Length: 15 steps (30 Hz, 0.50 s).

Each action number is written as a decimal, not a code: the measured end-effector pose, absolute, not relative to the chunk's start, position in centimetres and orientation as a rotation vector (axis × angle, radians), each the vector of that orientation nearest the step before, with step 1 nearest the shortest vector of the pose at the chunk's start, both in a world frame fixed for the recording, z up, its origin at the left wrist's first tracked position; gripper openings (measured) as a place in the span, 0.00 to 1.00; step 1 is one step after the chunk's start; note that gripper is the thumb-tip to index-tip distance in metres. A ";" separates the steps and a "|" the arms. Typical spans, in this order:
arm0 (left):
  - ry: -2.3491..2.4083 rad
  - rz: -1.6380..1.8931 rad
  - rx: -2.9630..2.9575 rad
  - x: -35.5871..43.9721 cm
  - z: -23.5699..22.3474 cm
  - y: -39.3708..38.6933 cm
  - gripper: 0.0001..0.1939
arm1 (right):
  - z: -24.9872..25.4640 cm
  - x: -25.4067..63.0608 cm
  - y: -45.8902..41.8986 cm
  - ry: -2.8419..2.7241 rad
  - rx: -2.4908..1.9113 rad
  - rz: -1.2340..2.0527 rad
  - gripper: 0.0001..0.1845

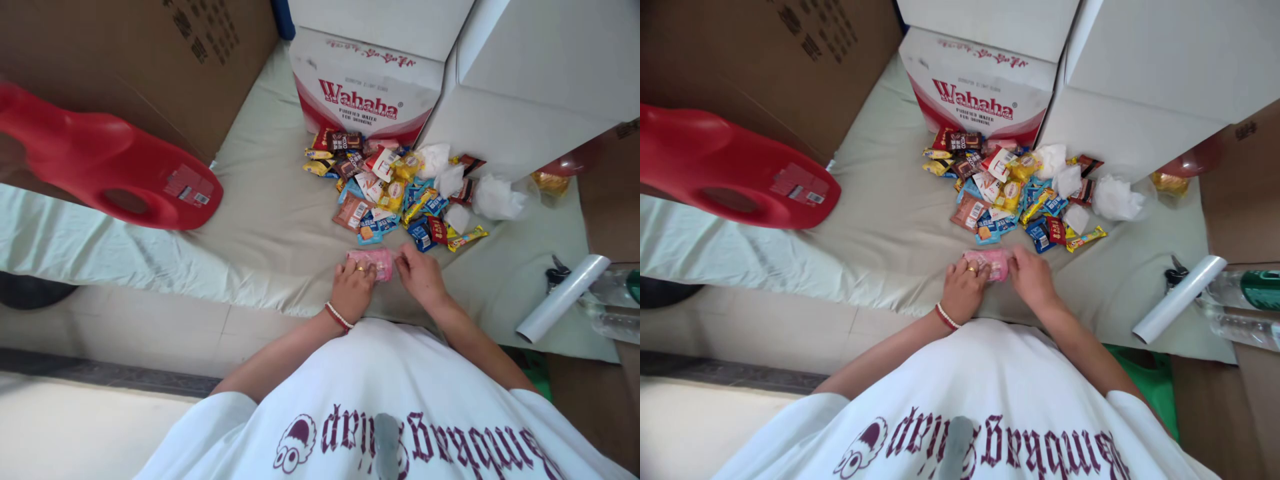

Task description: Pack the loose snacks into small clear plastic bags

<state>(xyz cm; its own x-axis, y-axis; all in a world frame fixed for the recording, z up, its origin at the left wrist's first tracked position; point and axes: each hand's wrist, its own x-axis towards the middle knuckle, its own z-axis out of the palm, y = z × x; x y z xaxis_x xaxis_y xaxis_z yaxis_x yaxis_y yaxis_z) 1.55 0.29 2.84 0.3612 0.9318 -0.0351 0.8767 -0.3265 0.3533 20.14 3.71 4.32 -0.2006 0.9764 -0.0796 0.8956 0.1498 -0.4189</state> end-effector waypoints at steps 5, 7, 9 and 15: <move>1.440 0.412 2.184 0.2 2.1 1.2 0.12 | 4.2 16.2 5.1 -2.444 -1.523 0.788 0.13; 1.420 0.580 2.033 -1.1 1.7 1.6 0.16 | 3.5 15.8 5.4 -2.468 -1.451 0.791 0.13; 1.581 0.707 1.875 -2.1 1.2 2.0 0.20 | 3.1 15.8 5.4 -2.496 -1.446 0.765 0.12; 1.930 0.403 1.832 -1.1 1.0 3.1 0.19 | 3.6 15.6 4.3 -2.390 -1.542 0.863 0.16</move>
<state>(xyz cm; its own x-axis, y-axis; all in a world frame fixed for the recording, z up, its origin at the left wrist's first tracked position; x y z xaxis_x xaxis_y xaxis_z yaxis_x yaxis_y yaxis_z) -1.13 3.08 1.02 -0.0199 0.9928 -0.1184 0.8623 0.0770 0.5005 15.64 4.28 3.62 -0.4515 0.8772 -0.1635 0.7792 0.2983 -0.5512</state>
